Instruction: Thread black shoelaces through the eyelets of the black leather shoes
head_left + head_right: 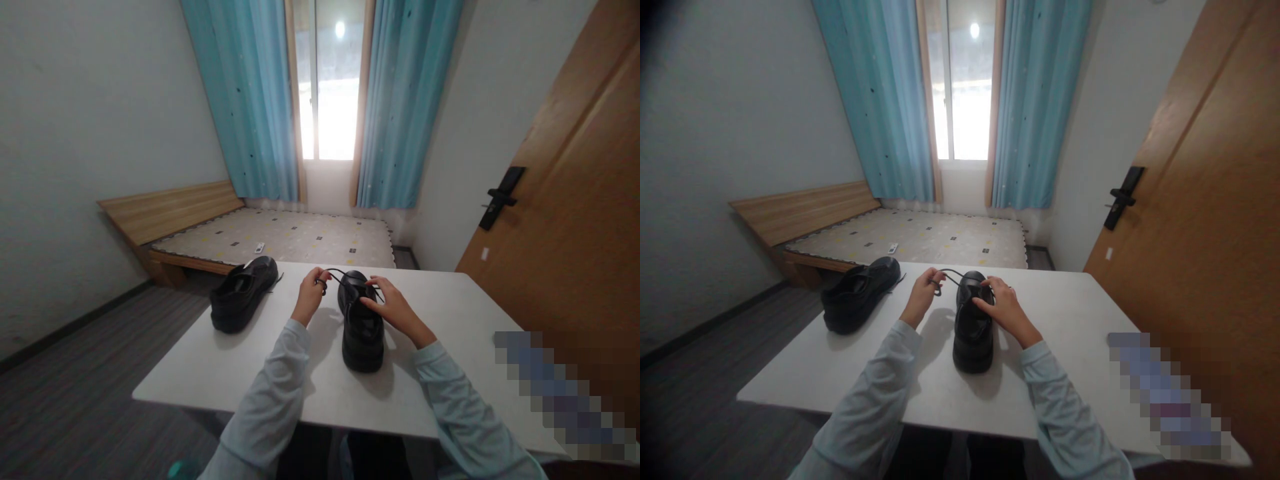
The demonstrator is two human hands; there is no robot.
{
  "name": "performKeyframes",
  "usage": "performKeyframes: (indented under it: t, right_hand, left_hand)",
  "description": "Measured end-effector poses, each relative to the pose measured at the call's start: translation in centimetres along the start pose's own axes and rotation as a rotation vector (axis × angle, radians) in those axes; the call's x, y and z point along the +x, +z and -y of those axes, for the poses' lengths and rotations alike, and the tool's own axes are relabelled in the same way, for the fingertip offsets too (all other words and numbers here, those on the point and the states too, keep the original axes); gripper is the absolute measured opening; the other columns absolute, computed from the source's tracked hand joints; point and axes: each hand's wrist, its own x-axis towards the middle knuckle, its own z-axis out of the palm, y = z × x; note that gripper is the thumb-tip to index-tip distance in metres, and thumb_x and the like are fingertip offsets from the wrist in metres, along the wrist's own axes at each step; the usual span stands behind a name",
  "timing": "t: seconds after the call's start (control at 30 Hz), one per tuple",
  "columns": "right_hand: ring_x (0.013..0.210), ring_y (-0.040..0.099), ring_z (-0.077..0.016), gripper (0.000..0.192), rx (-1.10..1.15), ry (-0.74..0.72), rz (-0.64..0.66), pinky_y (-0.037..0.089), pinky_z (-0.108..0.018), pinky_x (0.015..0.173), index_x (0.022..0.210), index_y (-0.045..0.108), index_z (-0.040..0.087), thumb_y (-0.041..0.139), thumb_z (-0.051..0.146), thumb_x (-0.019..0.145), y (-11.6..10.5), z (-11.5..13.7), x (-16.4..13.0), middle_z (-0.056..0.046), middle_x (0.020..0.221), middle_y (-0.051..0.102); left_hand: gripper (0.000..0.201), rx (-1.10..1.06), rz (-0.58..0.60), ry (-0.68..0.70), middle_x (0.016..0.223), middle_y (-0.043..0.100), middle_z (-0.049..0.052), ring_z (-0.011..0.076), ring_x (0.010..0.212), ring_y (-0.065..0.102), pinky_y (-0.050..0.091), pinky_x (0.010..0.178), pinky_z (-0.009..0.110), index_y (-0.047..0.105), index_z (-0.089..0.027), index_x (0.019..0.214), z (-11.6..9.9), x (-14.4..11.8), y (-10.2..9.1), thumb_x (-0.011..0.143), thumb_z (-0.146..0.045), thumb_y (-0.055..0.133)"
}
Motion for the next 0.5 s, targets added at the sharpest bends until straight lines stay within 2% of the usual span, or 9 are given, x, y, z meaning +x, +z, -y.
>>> performKeyframes:
  t: [0.13, 0.27, 0.4, 0.5]
  right_hand:
    - [0.121, 0.048, -0.0304, 0.037, 0.018, 0.000, -0.011, 0.037, -0.050, 0.097, 0.104, 0.056, 0.018, 0.060, 0.041, 0.076, 0.0, -0.1, 0.0, -0.014, 0.124, 0.055]
    - [0.116, 0.051, -0.0291, 0.036, 0.039, -0.007, -0.015, 0.039, -0.047, 0.096, 0.104, 0.056, 0.019, 0.060, 0.041, 0.076, -0.1, 0.0, 0.0, -0.013, 0.119, 0.058]
    - [0.107, 0.056, -0.0274, 0.035, 0.049, -0.001, 0.000, 0.041, -0.045, 0.093, 0.104, 0.056, 0.019, 0.059, 0.041, 0.076, -0.2, 0.0, -0.1, -0.011, 0.111, 0.061]
    - [0.106, 0.056, -0.0273, 0.035, 0.046, -0.002, 0.005, 0.041, -0.045, 0.093, 0.104, 0.055, 0.019, 0.059, 0.041, 0.077, -0.3, 0.1, -0.1, -0.011, 0.110, 0.061]
  left_hand:
    - [0.029, -0.346, 0.062, -0.070, 0.102, 0.065, 0.009, 0.0171, 0.092, 0.059, 0.047, 0.082, 0.032, 0.055, -0.015, 0.076, 0.1, -0.1, 0.4, 0.083, -0.044, 0.052]
    - [0.032, -0.656, 0.104, -0.103, 0.110, 0.065, 0.012, 0.0207, 0.103, 0.059, 0.042, 0.092, 0.039, 0.051, -0.015, 0.076, -0.3, -0.2, 0.6, 0.082, -0.047, 0.056]
    - [0.031, -0.900, 0.122, -0.132, 0.102, 0.067, 0.011, 0.0224, 0.100, 0.062, 0.040, 0.094, 0.041, 0.049, -0.015, 0.076, -1.1, -0.4, 0.6, 0.080, -0.044, 0.062]
    - [0.028, -1.010, 0.055, -0.148, 0.082, 0.065, 0.004, 0.0180, 0.084, 0.065, 0.044, 0.090, 0.040, 0.049, -0.016, 0.075, -1.7, -0.4, 0.3, 0.081, -0.041, 0.060]
